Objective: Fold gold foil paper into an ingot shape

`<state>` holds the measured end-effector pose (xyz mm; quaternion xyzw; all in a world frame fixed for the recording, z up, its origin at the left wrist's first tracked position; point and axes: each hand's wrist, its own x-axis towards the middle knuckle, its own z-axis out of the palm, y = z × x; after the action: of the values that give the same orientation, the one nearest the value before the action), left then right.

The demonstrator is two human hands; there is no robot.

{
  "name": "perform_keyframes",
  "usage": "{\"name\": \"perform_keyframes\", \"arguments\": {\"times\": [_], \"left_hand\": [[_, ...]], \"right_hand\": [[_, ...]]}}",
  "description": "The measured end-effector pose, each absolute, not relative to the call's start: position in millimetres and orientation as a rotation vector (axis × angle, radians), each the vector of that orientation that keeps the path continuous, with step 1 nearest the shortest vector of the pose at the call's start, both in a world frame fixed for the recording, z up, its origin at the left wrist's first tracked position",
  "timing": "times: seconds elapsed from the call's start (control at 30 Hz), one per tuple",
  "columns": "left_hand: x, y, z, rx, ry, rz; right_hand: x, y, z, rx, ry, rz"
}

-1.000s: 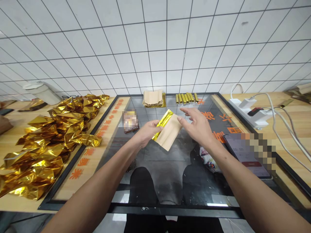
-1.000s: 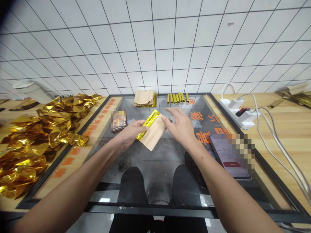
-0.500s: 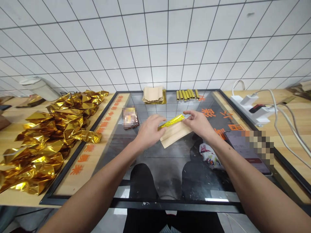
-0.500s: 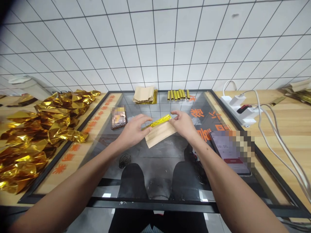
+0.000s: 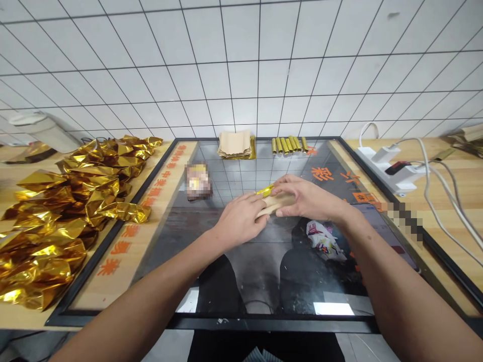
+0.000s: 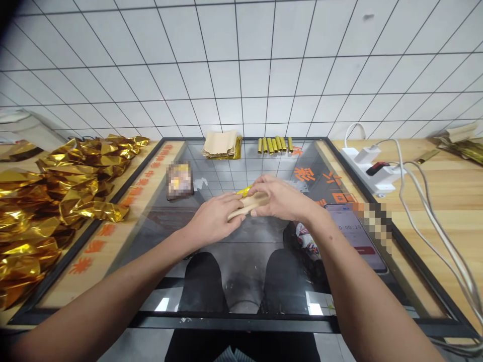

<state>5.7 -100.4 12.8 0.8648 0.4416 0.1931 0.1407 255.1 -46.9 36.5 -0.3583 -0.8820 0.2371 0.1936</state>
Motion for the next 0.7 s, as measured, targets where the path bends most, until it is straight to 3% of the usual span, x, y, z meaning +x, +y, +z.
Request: {"name": "perform_keyframes", "arguments": {"times": [0.3, 0.7], "left_hand": [[7.6, -101.6, 17.0, 2.474, 1.295, 0.514], [4.0, -98.3, 19.3, 2.167, 1.401, 0.698]], "right_hand": [[245.9, -50.9, 33.4, -0.973, -2.57, 0.564], [251.5, -44.6, 33.4, -0.924, -2.505, 0.795]]}}
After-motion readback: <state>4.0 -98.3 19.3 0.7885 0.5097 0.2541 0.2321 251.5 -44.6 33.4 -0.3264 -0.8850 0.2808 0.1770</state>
